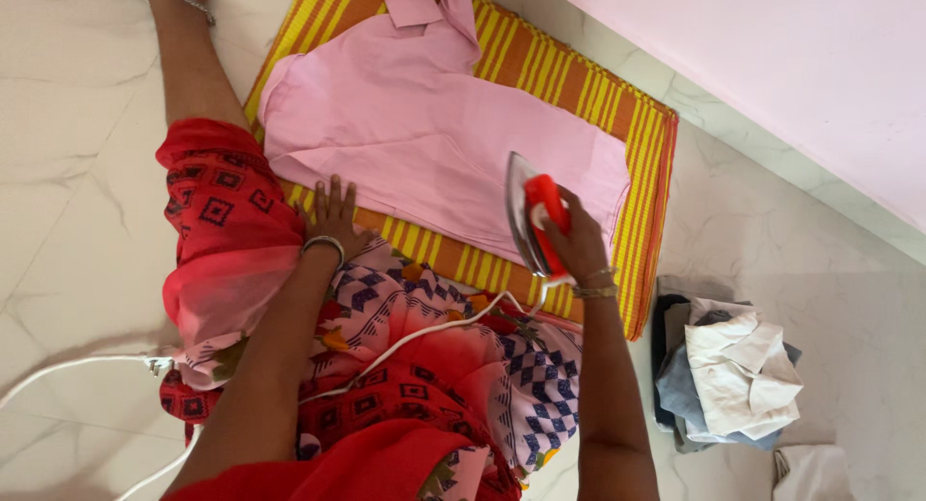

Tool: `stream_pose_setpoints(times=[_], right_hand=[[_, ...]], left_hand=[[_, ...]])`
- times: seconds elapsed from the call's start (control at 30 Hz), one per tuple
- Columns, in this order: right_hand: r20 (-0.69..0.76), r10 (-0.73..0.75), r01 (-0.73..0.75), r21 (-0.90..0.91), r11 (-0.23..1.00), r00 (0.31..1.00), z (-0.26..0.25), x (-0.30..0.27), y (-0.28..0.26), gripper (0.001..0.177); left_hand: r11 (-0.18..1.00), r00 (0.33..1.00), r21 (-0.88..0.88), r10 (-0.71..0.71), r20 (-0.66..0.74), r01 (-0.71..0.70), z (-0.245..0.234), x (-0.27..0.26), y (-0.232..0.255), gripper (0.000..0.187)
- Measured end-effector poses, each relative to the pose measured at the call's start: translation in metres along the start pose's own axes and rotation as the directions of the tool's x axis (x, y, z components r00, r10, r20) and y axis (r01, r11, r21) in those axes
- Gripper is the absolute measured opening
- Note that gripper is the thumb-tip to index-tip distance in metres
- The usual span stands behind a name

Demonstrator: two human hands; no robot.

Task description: The person irons a pink shirt laid out on a striped mat on the floor. They use a red electric iron to smooth the shirt, repeatedly adjusting the fabric and ironing different sections before folding the shirt at the end.

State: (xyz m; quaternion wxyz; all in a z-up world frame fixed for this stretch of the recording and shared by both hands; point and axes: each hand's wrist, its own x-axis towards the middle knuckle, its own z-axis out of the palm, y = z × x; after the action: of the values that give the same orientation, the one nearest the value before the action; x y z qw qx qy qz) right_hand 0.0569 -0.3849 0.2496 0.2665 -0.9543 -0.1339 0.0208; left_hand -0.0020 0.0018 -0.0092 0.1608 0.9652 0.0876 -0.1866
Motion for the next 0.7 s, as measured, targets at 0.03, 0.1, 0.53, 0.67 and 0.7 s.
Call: stream_pose_setpoints(times=[0.03, 0.1, 0.53, 0.67, 0.7], right_hand=[[0.001, -0.110, 0.110, -0.008, 0.994, 0.994, 0.021, 0.011, -0.015, 0.058], [0.070, -0.195, 0.196, -0.007, 0.981, 0.978, 0.060, 0.032, -0.037, 0.060], [0.288, -0.247, 0.256, 0.007, 0.967, 0.925, 0.214, 0.103, -0.085, 0.063], [0.264, -0.277, 0.282, 0.020, 0.959, 0.924, 0.227, 0.121, -0.090, 0.062], [0.248, -0.292, 0.295, 0.024, 0.955, 0.924, 0.230, 0.122, -0.092, 0.062]], left_hand=[[1.000, 1.000, 0.010, 0.003, 0.000, -0.003, -0.001, -0.001, 0.000, 0.111], [1.000, 1.000, -0.006, -0.005, 0.016, 0.005, -0.005, -0.005, 0.001, 0.111], [1.000, 0.999, -0.016, -0.009, 0.052, 0.010, -0.025, -0.015, 0.008, 0.111], [0.999, 0.998, -0.041, -0.003, 0.060, 0.005, -0.023, -0.015, 0.006, 0.111], [0.999, 0.998, -0.043, 0.004, 0.059, -0.001, -0.023, -0.015, 0.004, 0.111]])
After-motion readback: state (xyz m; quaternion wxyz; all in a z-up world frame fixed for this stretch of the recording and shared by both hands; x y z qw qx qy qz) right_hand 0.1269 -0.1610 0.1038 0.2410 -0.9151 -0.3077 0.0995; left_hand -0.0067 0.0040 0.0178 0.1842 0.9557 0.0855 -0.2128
